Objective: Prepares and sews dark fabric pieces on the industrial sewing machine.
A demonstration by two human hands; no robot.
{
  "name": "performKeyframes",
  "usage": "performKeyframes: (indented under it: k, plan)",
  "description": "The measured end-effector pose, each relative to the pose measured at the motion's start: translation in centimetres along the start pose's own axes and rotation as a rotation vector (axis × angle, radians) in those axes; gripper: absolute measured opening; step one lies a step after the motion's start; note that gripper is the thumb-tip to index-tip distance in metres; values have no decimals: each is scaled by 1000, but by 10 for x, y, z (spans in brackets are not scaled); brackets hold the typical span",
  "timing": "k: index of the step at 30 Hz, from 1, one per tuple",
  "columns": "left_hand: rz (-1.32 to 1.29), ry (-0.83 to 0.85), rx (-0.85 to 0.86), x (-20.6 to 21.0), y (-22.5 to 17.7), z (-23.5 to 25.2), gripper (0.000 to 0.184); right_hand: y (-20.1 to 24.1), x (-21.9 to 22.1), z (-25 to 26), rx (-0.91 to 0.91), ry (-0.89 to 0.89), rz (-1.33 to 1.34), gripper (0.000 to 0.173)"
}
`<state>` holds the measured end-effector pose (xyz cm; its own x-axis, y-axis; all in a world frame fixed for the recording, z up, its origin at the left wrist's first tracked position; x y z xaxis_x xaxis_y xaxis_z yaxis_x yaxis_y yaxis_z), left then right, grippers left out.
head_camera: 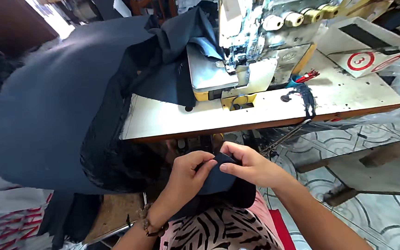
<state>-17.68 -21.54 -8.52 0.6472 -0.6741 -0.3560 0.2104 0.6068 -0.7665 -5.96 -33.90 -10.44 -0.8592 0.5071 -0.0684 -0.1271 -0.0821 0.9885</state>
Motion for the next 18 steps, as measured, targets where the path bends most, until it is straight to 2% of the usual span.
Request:
performKeyframes:
  k: [4,6,9,12,13,15,18]
  plan:
    - [42,-7,146,3,-5,-2,18,-4,10,-1,-3,89,-20,22]
    - [47,-25,212,3,-8,-1,18,-2,14,-3,-45,77,-46,22]
    - [-30,-35,272,1,-13,7,19,11,14,-6,-208,4,-124,27]
    - [-153,176,280,-1,-19,24,32,44,7,-10,-451,-87,-177,19]
    - [-172,269,277,-2,-20,29,36,57,-1,-14,-519,-128,-177,19]
    - [-88,384,284,-7,-12,36,29,81,-28,-28,-564,-278,-196,24]
    - [264,458,226,-21,21,32,18,105,-82,-57,-498,-658,-193,19]
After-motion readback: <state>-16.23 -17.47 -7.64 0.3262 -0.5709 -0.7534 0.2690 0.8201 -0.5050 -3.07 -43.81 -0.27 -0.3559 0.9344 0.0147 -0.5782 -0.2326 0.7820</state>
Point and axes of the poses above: each hand's wrist, its own z-axis towards the middle knuckle, its own x-axis out of the palm, y = z × x, the point moved 5 cm from there along z, towards the middle knuckle, and after that the axes turned 15 degrees about -y, right-handed, at the moved point
